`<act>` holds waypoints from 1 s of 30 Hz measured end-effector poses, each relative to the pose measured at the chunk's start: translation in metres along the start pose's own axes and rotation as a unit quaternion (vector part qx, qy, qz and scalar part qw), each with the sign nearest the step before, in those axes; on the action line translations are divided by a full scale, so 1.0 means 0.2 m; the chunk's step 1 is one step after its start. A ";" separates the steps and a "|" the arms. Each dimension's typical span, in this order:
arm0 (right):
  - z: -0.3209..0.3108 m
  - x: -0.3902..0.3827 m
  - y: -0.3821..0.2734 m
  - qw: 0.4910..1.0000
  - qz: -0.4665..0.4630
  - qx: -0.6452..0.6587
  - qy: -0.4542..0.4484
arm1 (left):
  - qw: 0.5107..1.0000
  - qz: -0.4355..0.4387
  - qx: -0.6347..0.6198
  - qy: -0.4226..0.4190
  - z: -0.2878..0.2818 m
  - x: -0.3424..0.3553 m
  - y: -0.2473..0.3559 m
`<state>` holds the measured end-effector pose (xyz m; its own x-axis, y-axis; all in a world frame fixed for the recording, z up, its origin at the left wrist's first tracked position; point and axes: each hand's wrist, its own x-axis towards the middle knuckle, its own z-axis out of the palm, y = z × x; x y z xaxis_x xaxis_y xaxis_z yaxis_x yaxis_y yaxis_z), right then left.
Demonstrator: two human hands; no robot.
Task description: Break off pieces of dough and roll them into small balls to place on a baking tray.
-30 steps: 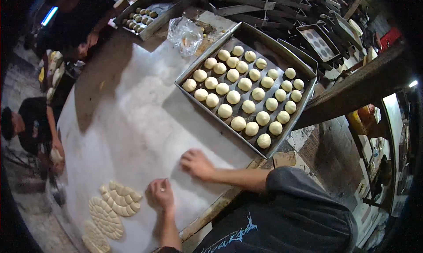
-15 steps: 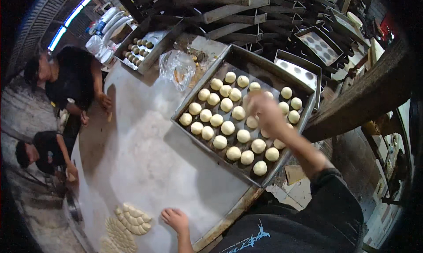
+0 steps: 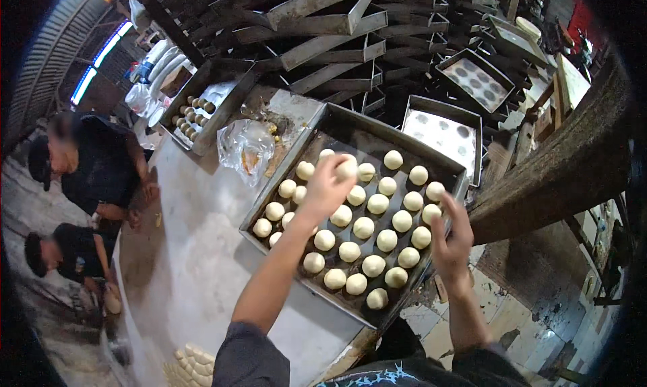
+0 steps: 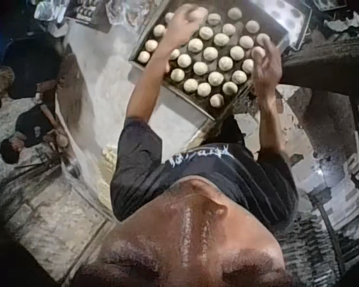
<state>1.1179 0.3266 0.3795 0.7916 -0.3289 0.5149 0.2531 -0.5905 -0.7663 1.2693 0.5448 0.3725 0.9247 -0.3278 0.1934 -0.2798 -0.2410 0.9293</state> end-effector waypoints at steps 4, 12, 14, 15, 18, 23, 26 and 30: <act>-0.29 -0.38 -0.06 0.984 0.156 -0.089 -0.017 | 0.920 -0.113 0.364 -0.091 0.38 0.42 -0.11; -0.18 -0.63 -0.50 0.899 0.180 0.116 -0.381 | 0.957 0.028 0.201 0.208 -0.18 -0.56 0.02; 0.07 -0.77 -0.59 0.784 0.108 0.212 -0.574 | 0.909 -0.014 0.305 0.286 -0.35 -1.18 -0.09; 0.20 -0.89 -0.60 0.788 0.003 0.167 -0.593 | 0.879 -0.061 0.360 0.306 -0.40 -1.51 -0.13; 0.55 -1.23 -0.58 0.786 -0.198 0.070 -0.581 | 0.785 -0.285 0.441 0.329 -0.41 -2.51 -0.14; 1.24 -1.58 -0.78 0.680 -0.437 -0.047 -0.587 | 0.659 -0.452 0.468 0.378 -0.18 -3.44 0.12; 1.62 -1.84 -1.12 0.689 -0.439 0.017 -0.576 | 0.623 -0.435 0.449 0.470 -0.08 -3.36 0.11; 1.73 -2.19 -1.65 0.742 -0.251 -0.048 -0.620 | 0.632 -0.389 0.377 0.554 -0.17 -3.20 0.10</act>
<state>0.8802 0.9193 0.2739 0.5298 0.8454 -0.0684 0.6952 -0.4790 -0.5360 0.6804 0.7808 0.2770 0.3542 0.8984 0.2596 0.7143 -0.4391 0.5449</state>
